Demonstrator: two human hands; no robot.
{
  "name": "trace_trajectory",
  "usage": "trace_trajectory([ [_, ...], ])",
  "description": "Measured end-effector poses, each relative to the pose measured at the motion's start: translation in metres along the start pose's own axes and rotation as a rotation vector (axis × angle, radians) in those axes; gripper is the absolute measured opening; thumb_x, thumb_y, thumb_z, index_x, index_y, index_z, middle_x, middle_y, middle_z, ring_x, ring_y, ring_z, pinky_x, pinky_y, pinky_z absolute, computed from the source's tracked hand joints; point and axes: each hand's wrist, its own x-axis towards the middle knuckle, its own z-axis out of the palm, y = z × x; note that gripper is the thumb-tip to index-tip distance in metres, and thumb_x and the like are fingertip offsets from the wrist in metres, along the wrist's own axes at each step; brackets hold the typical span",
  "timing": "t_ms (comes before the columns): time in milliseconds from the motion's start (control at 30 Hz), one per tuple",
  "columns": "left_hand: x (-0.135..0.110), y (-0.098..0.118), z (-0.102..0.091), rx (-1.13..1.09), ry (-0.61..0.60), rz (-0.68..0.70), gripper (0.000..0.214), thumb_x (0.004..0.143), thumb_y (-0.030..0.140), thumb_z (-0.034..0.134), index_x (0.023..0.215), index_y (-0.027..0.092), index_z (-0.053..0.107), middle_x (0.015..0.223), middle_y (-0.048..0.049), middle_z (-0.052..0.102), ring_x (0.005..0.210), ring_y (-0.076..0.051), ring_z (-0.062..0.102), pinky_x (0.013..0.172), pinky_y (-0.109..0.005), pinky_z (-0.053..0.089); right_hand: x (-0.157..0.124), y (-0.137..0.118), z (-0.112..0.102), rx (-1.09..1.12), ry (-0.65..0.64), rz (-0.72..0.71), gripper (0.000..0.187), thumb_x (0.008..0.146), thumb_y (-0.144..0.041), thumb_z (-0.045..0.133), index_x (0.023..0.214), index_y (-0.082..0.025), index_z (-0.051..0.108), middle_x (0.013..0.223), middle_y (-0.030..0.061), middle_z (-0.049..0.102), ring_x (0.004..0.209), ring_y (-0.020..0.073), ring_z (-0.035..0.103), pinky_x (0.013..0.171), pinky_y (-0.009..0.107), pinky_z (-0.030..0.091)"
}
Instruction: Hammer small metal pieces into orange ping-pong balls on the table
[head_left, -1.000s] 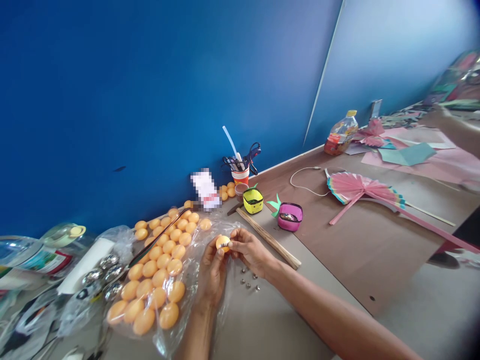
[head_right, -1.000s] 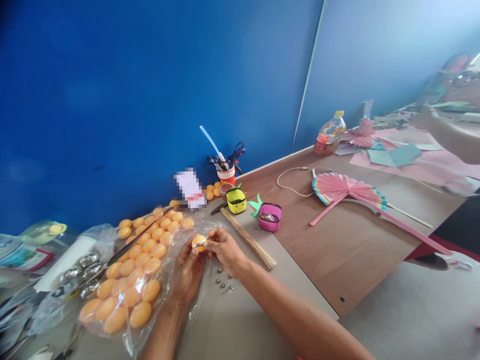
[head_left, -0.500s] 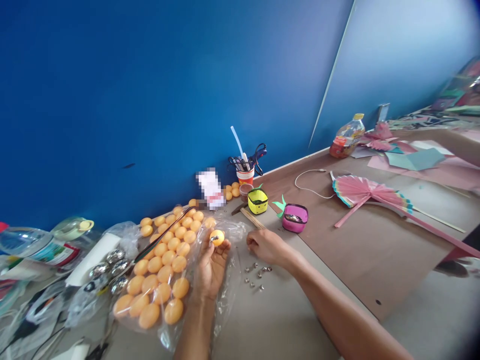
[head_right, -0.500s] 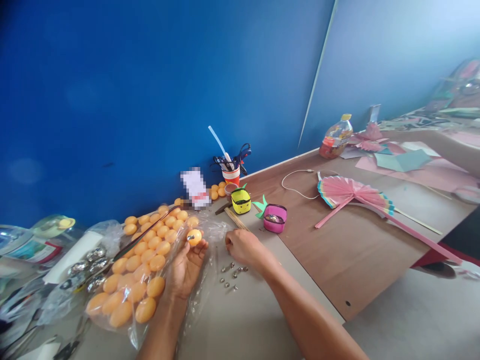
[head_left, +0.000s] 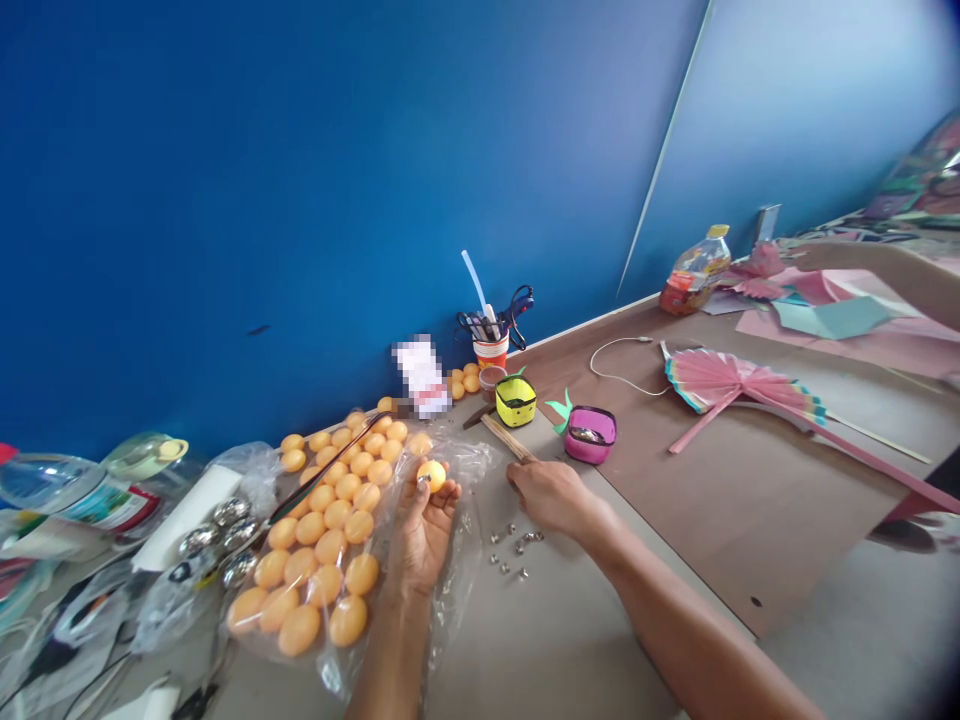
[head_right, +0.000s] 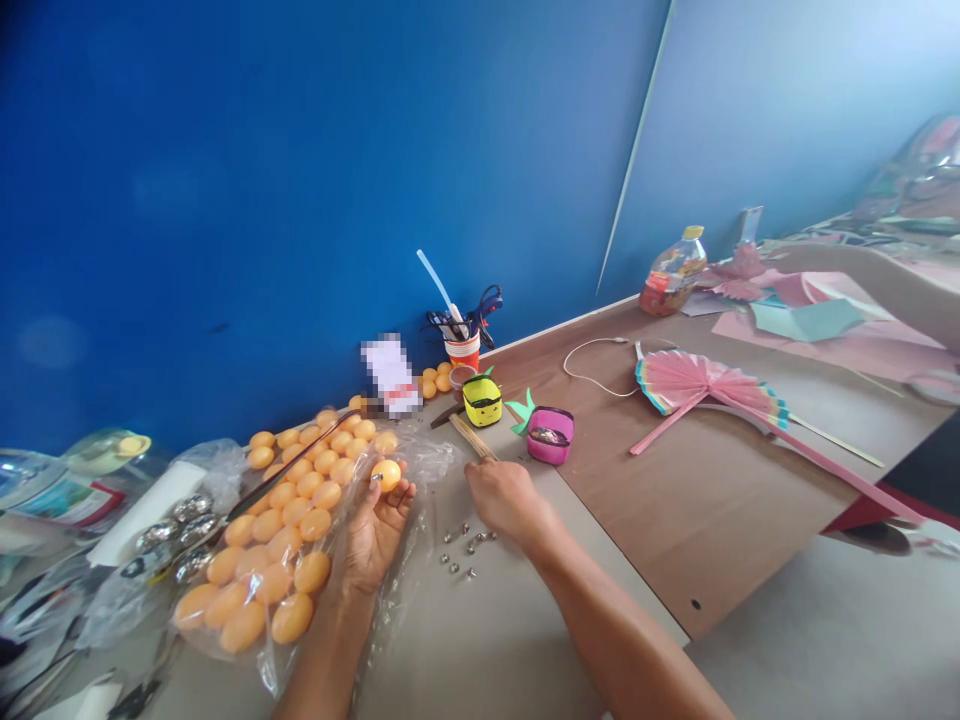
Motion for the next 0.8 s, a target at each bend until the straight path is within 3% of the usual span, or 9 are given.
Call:
trace_trajectory([
  [267,0.000,-0.001,-0.002,0.016,-0.008,-0.004,0.032,0.075,0.025,0.080,0.105,0.023,0.071,0.102,-0.0061,0.076,0.078,-0.014,0.071,0.084,-0.030,0.057,0.003,-0.005,0.000,0.027,-0.040,-0.011,0.026,0.078,-0.004,0.054,0.095,-0.015,0.071,0.094,0.0149,0.075,0.086,0.0255,0.071,0.062,0.027,0.040],
  [400,0.000,0.001,-0.003,0.030,-0.009,-0.021,0.025,0.079,0.025,0.076,0.103,0.026,0.074,0.103,-0.0055,0.077,0.081,-0.016,0.070,0.088,-0.033,0.055,-0.001,0.007,0.001,0.061,-0.027,-0.055,0.023,0.080,-0.013,0.059,0.099,-0.019,0.071,0.104,0.0113,0.074,0.092,0.0242,0.069,0.063,0.026,0.039],
  [600,-0.001,0.004,-0.001,0.072,-0.050,-0.034,0.019,0.086,0.024,0.065,0.096,0.035,0.076,0.102,0.0019,0.078,0.087,-0.019,0.070,0.098,-0.040,0.051,-0.005,0.011,0.001,0.005,-0.069,-0.072,0.034,0.069,0.001,0.056,0.094,-0.014,0.072,0.093,0.0157,0.074,0.082,0.0252,0.069,0.061,0.028,0.038],
  [733,-0.001,0.002,0.001,0.021,-0.023,-0.026,0.022,0.081,0.024,0.072,0.102,0.028,0.074,0.103,-0.0043,0.077,0.088,-0.020,0.071,0.094,-0.039,0.054,0.000,0.006,0.002,0.042,-0.040,-0.075,0.028,0.068,0.002,0.054,0.082,-0.015,0.071,0.084,0.0124,0.074,0.075,0.0224,0.067,0.060,0.027,0.036],
  [800,-0.001,0.001,0.002,-0.008,-0.009,-0.027,0.027,0.079,0.024,0.075,0.106,0.024,0.072,0.104,-0.0078,0.076,0.088,-0.019,0.072,0.092,-0.037,0.055,0.003,0.004,0.003,0.172,0.047,-0.104,0.023,0.069,0.001,0.053,0.076,-0.016,0.068,0.080,0.0093,0.073,0.073,0.0202,0.065,0.060,0.026,0.036],
])
